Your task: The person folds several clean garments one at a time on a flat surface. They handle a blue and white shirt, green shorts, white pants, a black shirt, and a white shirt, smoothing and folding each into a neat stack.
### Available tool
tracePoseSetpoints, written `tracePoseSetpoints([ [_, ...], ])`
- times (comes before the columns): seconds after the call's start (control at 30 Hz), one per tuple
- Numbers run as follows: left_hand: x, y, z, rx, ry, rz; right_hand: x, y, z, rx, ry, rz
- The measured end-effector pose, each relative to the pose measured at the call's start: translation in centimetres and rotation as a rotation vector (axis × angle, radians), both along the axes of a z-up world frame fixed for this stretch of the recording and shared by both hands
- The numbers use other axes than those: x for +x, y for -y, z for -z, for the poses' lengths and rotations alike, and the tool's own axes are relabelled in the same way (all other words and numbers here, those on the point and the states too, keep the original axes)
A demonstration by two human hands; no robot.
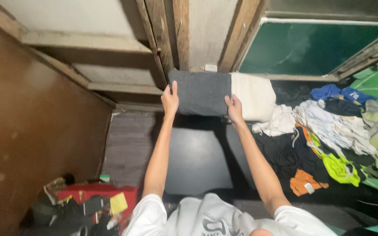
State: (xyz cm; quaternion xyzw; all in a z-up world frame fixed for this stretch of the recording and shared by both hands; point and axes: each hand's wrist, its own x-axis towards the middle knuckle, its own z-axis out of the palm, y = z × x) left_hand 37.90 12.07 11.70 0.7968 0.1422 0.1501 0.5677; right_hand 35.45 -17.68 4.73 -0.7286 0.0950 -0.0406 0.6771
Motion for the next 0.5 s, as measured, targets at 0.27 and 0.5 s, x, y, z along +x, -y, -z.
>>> tracePoseSetpoints([
  [0.27,5.0,1.1,8.0,0.253,-0.374,0.022,4.1,-4.0,1.7,-0.539,-0.172,-0.02],
  [0.5,5.7,3.2,9.0,0.659,0.001,0.192,4.1,-9.2,1.7,-0.864,0.3,0.02],
])
